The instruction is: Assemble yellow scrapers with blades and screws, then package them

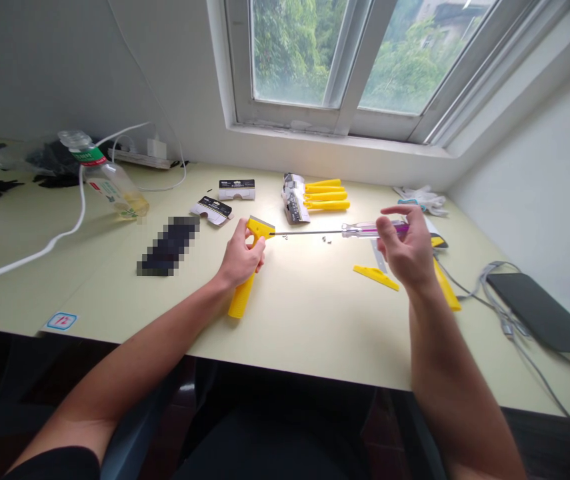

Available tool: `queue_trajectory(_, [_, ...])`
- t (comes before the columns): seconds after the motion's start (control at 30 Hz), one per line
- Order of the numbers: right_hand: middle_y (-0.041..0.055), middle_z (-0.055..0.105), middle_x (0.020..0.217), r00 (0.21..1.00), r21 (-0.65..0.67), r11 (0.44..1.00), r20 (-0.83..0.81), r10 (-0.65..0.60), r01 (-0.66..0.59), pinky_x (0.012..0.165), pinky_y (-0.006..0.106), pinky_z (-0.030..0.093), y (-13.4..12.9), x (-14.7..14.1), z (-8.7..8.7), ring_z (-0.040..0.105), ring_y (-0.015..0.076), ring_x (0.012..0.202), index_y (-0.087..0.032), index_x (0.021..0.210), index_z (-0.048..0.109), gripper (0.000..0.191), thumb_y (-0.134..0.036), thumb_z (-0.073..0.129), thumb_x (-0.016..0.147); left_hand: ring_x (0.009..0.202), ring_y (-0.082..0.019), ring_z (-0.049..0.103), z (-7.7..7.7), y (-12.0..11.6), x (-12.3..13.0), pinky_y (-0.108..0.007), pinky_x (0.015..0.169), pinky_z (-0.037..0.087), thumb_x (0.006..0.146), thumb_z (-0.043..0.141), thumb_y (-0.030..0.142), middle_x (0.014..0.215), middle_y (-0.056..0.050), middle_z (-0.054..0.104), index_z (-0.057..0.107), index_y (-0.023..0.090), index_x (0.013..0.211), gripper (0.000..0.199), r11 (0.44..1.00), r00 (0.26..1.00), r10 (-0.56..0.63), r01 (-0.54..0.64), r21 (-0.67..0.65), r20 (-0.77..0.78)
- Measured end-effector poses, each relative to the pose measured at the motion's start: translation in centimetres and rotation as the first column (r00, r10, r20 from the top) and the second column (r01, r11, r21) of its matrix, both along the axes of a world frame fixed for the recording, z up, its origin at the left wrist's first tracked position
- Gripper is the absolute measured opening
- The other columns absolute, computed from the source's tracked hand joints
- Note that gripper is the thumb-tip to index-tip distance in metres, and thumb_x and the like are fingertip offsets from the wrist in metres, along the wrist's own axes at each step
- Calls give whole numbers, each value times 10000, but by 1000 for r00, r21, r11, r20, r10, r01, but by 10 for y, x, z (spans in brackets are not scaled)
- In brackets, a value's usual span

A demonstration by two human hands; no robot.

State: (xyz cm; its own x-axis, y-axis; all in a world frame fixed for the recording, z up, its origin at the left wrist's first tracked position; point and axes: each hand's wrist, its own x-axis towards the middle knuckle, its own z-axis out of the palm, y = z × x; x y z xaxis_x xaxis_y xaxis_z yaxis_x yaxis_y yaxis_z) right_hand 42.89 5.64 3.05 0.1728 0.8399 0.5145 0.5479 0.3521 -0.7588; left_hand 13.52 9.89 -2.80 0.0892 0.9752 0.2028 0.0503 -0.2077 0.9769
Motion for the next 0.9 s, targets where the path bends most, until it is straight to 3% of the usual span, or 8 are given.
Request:
queue_trajectory(0.1, [61,655,1024,988,1,988,19,151,-151,588,335,564,-1,-1,2,655,176,677,-296,1252,479,482,-475,688,856,390,-29,529,-1,1,0,-169,292,362,859,602,322,1051,-11,585,393,236,968,251,1000,1000,0,0,8,-14])
queue_trajectory(0.23, [41,647,911,999,14,999,31,31,-31,550,305,548,-2,-1,2,648,163,635,-263,1176,531,361,-490,614,907,394,-35,534,-1,1,0,-174,291,371,862,597,327,1039,-10,583,389,235,957,247,1000,1000,-15,15,0,-17])
queue_trajectory(0.37, [59,651,1082,978,-87,974,-25,206,-207,611,328,583,-3,2,2,663,160,670,-313,1324,429,541,-447,682,866,397,-24,522,0,2,0,-164,302,362,843,615,319,1008,-2,586,399,229,948,257,1000,1000,14,-14,-1,9])
queue_trajectory(0.5, [32,673,873,992,-119,984,-16,128,-129,540,302,556,-4,2,3,635,154,606,-253,1224,544,441,-418,710,850,400,-44,528,1,2,1,-187,293,361,815,629,314,1018,-19,583,403,225,940,273,999,999,-2,3,-33,43])
queue_trajectory(0.6, [32,686,831,986,-112,982,-76,147,-155,591,319,578,-2,-1,2,655,157,612,-213,1123,619,349,-384,726,837,414,-57,541,4,5,-2,-194,302,373,794,645,309,1030,-29,590,400,224,925,290,998,997,33,-30,-52,65])
queue_trajectory(0.77, [30,703,788,963,-79,984,-234,136,-158,699,365,592,10,-9,-16,700,188,691,-191,982,656,245,-350,736,815,454,-71,551,20,20,-24,-209,351,419,752,636,271,1019,-42,621,480,208,934,247,969,946,245,-229,-97,214])
queue_trajectory(0.9, [60,704,972,939,-194,921,-135,316,-337,791,380,578,14,-31,-38,707,208,856,-201,932,642,152,-281,700,816,527,-97,589,29,25,-34,-229,427,471,764,569,232,972,-61,636,585,187,993,235,963,882,252,-186,-195,399])
